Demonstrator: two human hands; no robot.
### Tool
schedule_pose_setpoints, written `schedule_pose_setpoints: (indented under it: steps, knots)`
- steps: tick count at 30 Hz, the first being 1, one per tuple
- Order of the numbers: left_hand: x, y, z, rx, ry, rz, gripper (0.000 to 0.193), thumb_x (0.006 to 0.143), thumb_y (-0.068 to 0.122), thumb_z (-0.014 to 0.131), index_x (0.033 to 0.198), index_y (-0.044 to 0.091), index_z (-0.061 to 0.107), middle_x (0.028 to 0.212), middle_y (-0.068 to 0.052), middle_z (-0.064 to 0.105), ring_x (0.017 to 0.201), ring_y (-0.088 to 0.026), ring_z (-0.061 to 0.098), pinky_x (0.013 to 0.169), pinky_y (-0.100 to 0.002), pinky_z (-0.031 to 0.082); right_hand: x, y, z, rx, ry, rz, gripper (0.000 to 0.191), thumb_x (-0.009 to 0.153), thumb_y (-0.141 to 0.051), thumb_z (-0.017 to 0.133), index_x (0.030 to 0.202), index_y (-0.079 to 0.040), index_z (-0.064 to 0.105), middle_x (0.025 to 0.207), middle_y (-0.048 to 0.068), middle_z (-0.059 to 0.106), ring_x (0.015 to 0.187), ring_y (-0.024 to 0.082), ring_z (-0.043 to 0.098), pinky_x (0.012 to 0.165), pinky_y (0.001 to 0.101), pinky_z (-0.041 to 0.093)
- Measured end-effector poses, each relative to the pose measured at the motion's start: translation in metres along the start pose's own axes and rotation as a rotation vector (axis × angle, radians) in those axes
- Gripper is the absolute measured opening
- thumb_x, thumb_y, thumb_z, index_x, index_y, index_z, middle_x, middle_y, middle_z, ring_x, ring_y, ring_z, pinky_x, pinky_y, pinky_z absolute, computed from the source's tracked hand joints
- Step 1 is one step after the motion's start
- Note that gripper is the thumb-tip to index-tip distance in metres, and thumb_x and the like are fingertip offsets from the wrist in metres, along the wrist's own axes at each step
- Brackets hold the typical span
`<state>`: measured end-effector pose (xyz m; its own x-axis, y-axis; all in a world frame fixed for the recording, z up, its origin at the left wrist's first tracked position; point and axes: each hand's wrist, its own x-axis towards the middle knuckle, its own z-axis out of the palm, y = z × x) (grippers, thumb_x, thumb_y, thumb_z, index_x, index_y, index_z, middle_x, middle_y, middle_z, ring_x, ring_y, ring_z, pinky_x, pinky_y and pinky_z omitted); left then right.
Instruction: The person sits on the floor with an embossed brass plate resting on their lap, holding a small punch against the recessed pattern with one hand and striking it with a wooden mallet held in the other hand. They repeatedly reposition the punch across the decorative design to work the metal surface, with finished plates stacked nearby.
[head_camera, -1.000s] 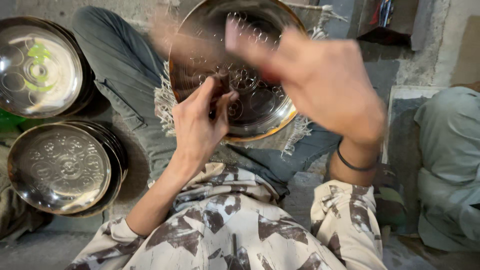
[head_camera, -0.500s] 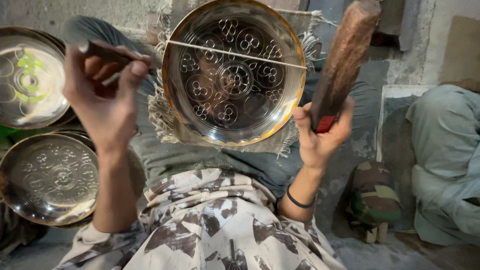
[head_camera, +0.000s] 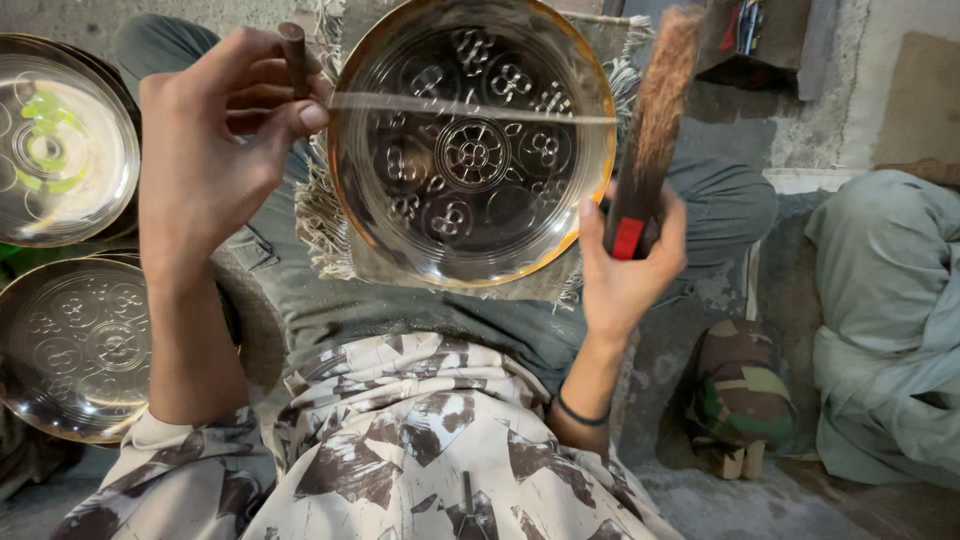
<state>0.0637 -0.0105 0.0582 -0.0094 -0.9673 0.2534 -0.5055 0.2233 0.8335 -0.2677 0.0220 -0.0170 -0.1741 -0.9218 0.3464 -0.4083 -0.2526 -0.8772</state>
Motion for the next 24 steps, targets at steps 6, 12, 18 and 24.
schedule_pose_setpoints:
  steps: [6,12,18,24]
  knots:
    - [-0.008,-0.002,0.003,-0.047,0.008,0.025,0.022,0.098,-0.005,0.073,0.118,-0.003,0.064,0.108,-0.013,0.075,0.104,-0.023,0.075,0.088,-0.034,0.063,-0.014,-0.010,-0.009,-0.099,-0.132,0.076,0.050,0.086,-0.012,0.091,0.124,0.003,0.062,0.100,0.003,0.063,0.088,0.008,0.057,0.079,0.0228,0.049]
    - [-0.003,-0.004,0.010,-0.032,0.044,0.137,0.025,0.099,-0.010,0.068,0.123,-0.005,0.063,0.115,-0.016,0.074,0.108,-0.026,0.076,0.090,-0.036,0.060,0.038,0.009,-0.003,0.120,-0.041,0.026,0.046,0.103,-0.014,0.089,0.130,0.003,0.056,0.095,0.002,0.057,0.082,0.009,0.055,0.075,0.0231,0.047]
    - [-0.017,0.011,0.012,-0.125,0.139,0.153,0.020,0.108,-0.009,0.070,0.124,-0.002,0.061,0.117,-0.012,0.074,0.108,-0.021,0.077,0.093,-0.032,0.063,0.038,0.022,-0.015,0.214,-0.070,0.043,0.057,0.102,-0.021,0.088,0.141,0.001,0.053,0.096,0.004,0.062,0.073,0.009,0.059,0.067,0.0240,0.051]
    - [-0.014,0.020,0.042,-0.392,-0.122,0.115,0.028,0.103,-0.007,0.072,0.127,0.001,0.061,0.111,-0.010,0.077,0.099,-0.015,0.077,0.087,-0.028,0.067,0.003,0.046,-0.025,0.577,-0.027,0.142,0.061,0.101,-0.037,0.083,0.134,-0.003,0.044,0.089,0.010,0.065,0.066,0.016,0.061,0.056,0.0272,0.048]
